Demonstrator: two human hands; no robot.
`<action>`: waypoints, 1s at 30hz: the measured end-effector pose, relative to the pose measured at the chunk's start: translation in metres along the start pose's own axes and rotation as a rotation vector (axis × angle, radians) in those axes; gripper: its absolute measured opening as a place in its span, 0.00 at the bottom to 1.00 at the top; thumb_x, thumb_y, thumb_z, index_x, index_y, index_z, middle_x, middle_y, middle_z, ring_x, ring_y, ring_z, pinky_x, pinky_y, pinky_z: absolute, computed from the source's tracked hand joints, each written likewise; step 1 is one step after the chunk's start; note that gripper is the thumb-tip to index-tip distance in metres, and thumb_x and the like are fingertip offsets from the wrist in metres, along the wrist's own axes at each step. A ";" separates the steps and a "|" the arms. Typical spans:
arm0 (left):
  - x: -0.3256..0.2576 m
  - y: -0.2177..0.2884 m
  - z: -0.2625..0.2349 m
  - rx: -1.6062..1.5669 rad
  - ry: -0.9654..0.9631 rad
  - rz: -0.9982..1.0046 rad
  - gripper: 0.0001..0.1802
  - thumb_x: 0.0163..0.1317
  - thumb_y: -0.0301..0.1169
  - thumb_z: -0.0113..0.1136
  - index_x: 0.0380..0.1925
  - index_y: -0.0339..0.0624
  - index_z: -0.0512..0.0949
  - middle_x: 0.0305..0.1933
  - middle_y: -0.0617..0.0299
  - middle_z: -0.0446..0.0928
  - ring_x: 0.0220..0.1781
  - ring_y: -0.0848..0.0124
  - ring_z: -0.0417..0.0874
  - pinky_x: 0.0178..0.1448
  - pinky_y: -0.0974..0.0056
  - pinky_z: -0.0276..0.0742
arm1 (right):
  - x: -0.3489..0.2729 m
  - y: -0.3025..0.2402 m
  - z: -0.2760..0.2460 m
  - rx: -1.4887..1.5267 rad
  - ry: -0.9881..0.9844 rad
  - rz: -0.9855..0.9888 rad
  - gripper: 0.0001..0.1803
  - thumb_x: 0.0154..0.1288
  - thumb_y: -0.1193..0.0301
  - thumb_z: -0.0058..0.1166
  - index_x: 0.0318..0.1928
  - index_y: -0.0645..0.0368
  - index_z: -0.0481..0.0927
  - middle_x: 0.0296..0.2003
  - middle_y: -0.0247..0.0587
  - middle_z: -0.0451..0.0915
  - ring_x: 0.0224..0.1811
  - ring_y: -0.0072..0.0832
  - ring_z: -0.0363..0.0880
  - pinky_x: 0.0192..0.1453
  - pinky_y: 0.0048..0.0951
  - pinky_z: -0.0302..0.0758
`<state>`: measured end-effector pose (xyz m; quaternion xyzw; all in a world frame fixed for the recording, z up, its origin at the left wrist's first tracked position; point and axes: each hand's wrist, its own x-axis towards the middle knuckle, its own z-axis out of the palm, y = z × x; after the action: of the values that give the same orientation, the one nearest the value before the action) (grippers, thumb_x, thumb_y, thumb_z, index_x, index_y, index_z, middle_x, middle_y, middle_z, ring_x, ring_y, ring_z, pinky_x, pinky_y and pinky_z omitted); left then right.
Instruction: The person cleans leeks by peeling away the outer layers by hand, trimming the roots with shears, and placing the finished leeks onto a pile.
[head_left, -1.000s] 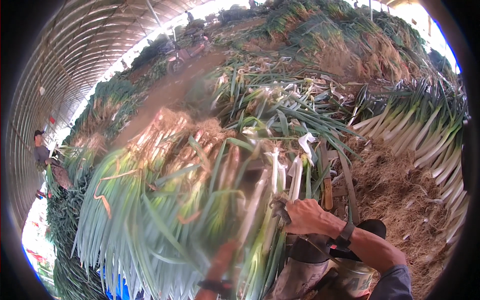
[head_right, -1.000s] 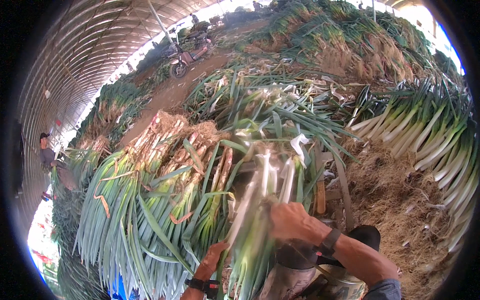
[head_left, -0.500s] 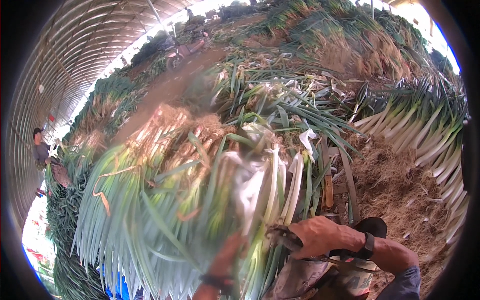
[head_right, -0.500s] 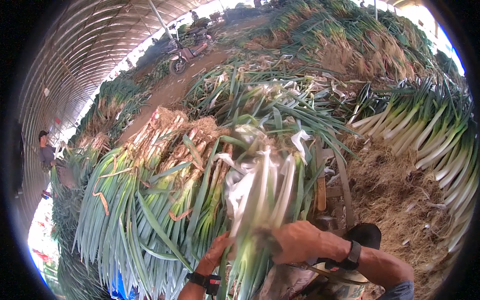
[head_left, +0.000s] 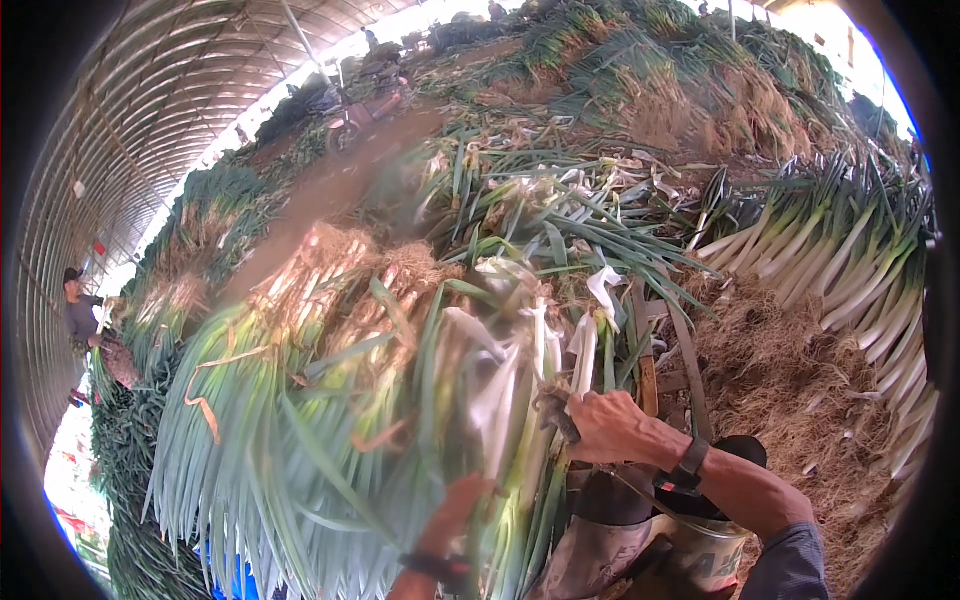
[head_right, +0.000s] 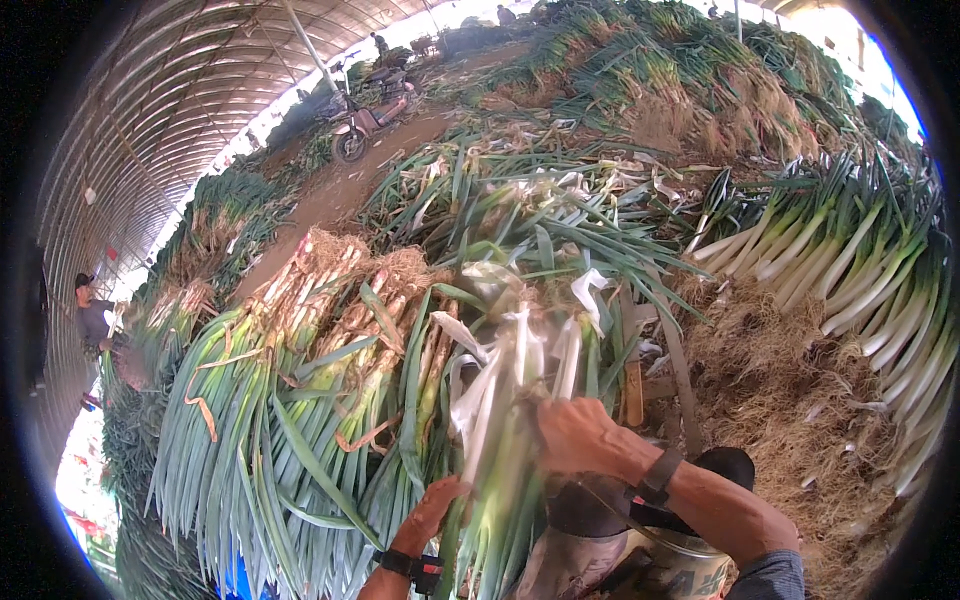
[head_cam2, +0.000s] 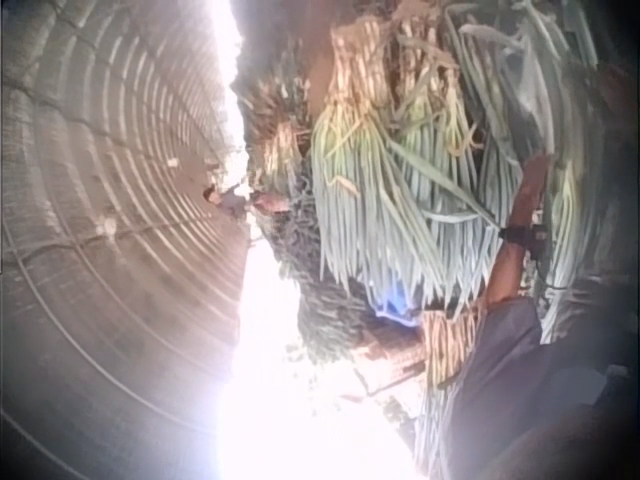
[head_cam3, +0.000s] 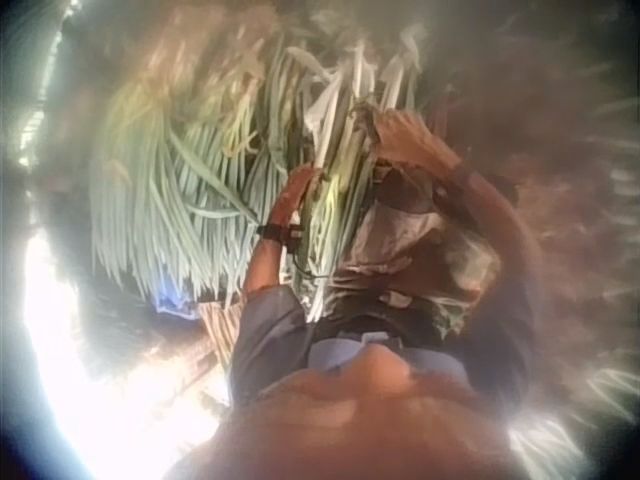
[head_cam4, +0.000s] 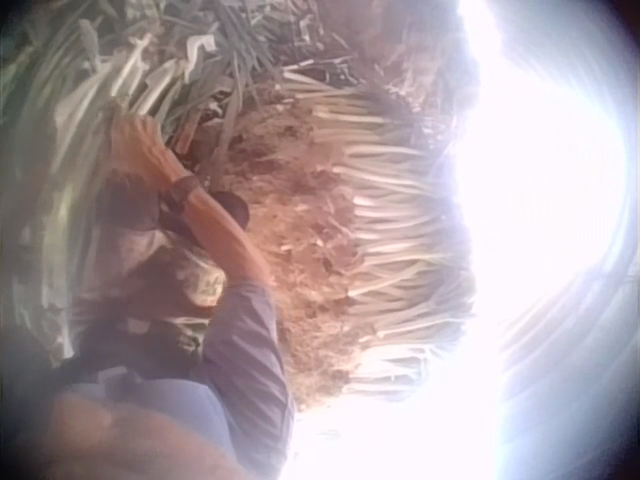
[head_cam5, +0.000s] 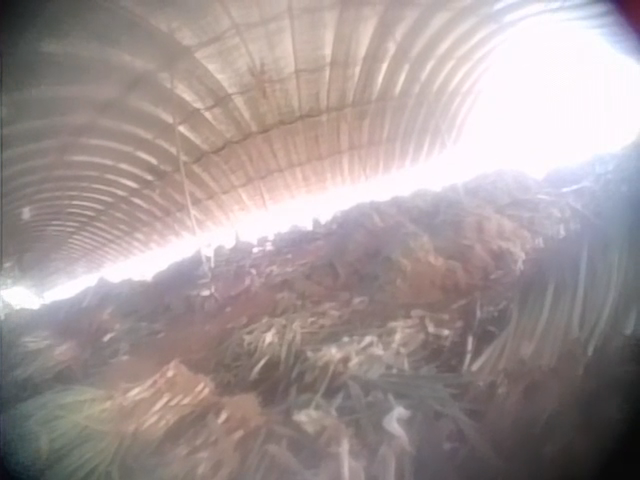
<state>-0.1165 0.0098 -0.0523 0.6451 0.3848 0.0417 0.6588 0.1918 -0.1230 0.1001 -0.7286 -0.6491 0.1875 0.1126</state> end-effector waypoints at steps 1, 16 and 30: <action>-0.010 0.023 0.007 -0.011 -0.020 0.026 0.16 0.67 0.41 0.55 0.39 0.39 0.81 0.23 0.61 0.76 0.22 0.73 0.76 0.27 0.68 0.71 | 0.000 -0.001 -0.001 0.003 -0.002 -0.004 0.27 0.48 0.59 0.60 0.37 0.74 0.74 0.27 0.59 0.80 0.29 0.52 0.83 0.34 0.48 0.78; 0.015 0.036 0.020 0.336 0.083 -0.082 0.21 0.56 0.40 0.65 0.43 0.36 0.80 0.31 0.52 0.82 0.32 0.57 0.83 0.40 0.58 0.78 | -0.038 -0.011 -0.019 0.141 -0.082 0.014 0.31 0.49 0.51 0.63 0.41 0.66 0.73 0.31 0.55 0.80 0.36 0.51 0.82 0.38 0.47 0.77; 0.030 0.063 0.021 0.529 0.256 0.002 0.33 0.46 0.45 0.73 0.49 0.37 0.78 0.41 0.45 0.83 0.43 0.55 0.85 0.48 0.55 0.79 | -0.068 0.010 -0.052 0.388 -0.389 0.060 0.35 0.50 0.47 0.66 0.51 0.59 0.78 0.33 0.53 0.84 0.39 0.48 0.84 0.43 0.43 0.77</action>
<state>-0.0557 0.0199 -0.0131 0.7844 0.4617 0.0215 0.4136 0.2166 -0.1873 0.1515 -0.6626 -0.5886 0.4478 0.1178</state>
